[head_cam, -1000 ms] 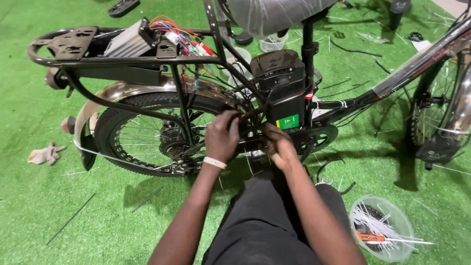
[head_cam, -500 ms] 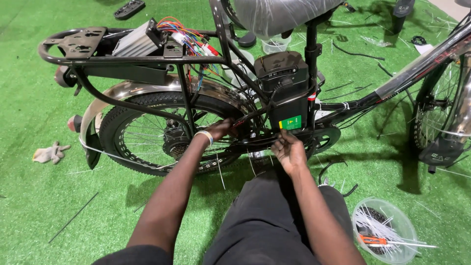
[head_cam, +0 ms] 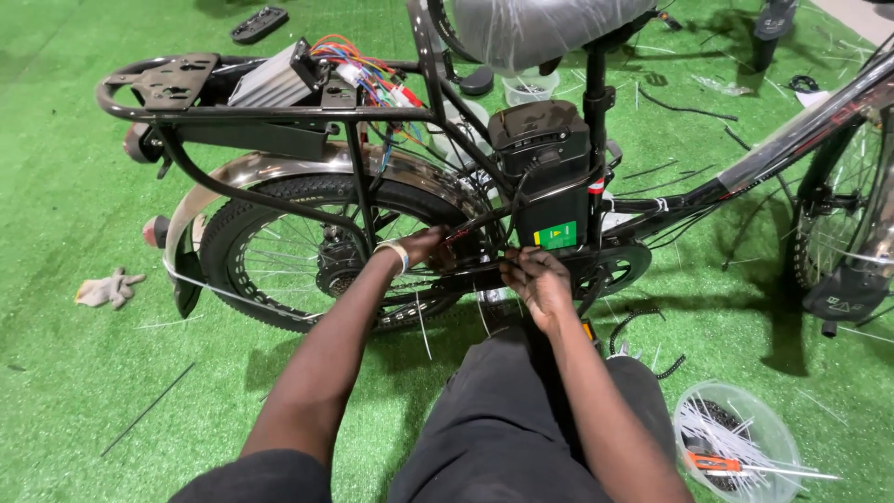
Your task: Securing electrical cables to an electric bicycle frame using plastic zip ties.
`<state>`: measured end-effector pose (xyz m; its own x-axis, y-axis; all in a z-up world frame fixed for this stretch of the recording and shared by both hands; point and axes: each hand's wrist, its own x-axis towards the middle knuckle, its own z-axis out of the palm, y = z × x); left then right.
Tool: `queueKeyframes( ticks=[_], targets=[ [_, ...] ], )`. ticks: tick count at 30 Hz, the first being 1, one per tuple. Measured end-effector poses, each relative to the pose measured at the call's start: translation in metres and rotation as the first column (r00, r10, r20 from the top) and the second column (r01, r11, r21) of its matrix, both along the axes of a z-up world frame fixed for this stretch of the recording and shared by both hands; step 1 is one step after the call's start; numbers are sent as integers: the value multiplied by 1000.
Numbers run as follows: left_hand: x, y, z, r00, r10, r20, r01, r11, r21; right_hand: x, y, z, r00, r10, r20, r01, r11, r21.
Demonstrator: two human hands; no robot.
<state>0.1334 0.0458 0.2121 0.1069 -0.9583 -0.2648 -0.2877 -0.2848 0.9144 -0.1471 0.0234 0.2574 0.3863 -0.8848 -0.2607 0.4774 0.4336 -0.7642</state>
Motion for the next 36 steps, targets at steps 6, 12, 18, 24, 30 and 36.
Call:
queueKeyframes(
  ticks=[6,12,18,24,30,36],
  targets=[
    [-25,24,50,791,16,611,-144,977,160,-5,-10,-21,997,-57,-50,58,998,27],
    [-55,63,78,803,374,465,-239,915,-324,5,-10,-19,671,-521,-527,313,844,-436],
    [-50,41,52,675,423,604,-224,898,-379,32,11,11,674,-384,-631,-143,770,-622],
    [-68,55,88,661,448,601,-325,894,-309,48,42,23,627,21,-779,-500,778,-382],
    [-63,45,46,724,436,535,-430,891,-144,29,47,68,851,-84,-518,-247,806,-538],
    [-69,48,61,743,389,544,-435,899,-49,-9,16,68,912,-243,-332,114,925,-362]
  ],
)
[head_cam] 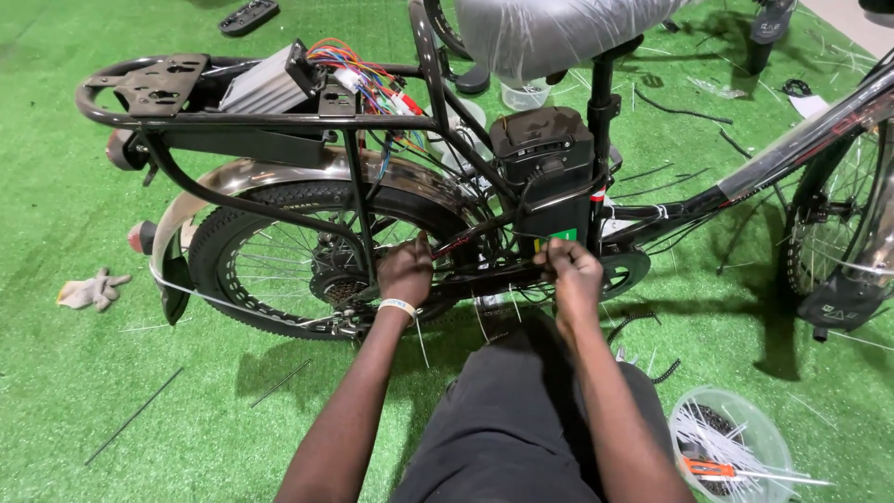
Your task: Securing electrical cables to an electric bicycle frame using plastic zip ties.
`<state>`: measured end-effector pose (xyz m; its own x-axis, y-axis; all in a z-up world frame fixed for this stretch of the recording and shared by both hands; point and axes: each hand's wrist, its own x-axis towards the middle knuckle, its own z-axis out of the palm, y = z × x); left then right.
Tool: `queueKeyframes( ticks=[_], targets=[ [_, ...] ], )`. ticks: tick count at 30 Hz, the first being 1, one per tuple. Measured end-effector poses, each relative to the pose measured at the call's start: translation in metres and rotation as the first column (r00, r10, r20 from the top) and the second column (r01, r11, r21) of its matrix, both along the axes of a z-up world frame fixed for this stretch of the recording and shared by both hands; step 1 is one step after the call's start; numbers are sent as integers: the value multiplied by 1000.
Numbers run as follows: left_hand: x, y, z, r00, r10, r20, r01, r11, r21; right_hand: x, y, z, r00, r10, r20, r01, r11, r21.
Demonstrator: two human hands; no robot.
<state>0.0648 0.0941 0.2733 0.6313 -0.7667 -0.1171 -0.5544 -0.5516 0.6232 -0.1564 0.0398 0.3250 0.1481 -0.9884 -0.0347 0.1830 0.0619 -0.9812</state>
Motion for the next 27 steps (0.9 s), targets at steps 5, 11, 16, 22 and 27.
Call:
queueKeyframes(
  ticks=[5,11,16,22,27],
  targets=[
    [-4,11,3,998,-31,59,52,924,-379,-6,-22,-22,994,-61,-94,48,990,-133],
    [-40,17,1,936,108,334,203,611,-765,-4,-30,-16,999,43,-15,-45,984,-175],
    [-66,12,-31,925,-101,367,334,678,-655,3,-26,-19,993,114,-35,-118,976,-182],
    [-64,-11,-76,940,-251,231,292,943,-161,-5,-36,-5,987,146,-65,-156,968,-198],
    [-48,-35,-122,909,-271,316,319,941,-112,-13,-52,-24,974,196,-114,-214,961,-176]
  ],
)
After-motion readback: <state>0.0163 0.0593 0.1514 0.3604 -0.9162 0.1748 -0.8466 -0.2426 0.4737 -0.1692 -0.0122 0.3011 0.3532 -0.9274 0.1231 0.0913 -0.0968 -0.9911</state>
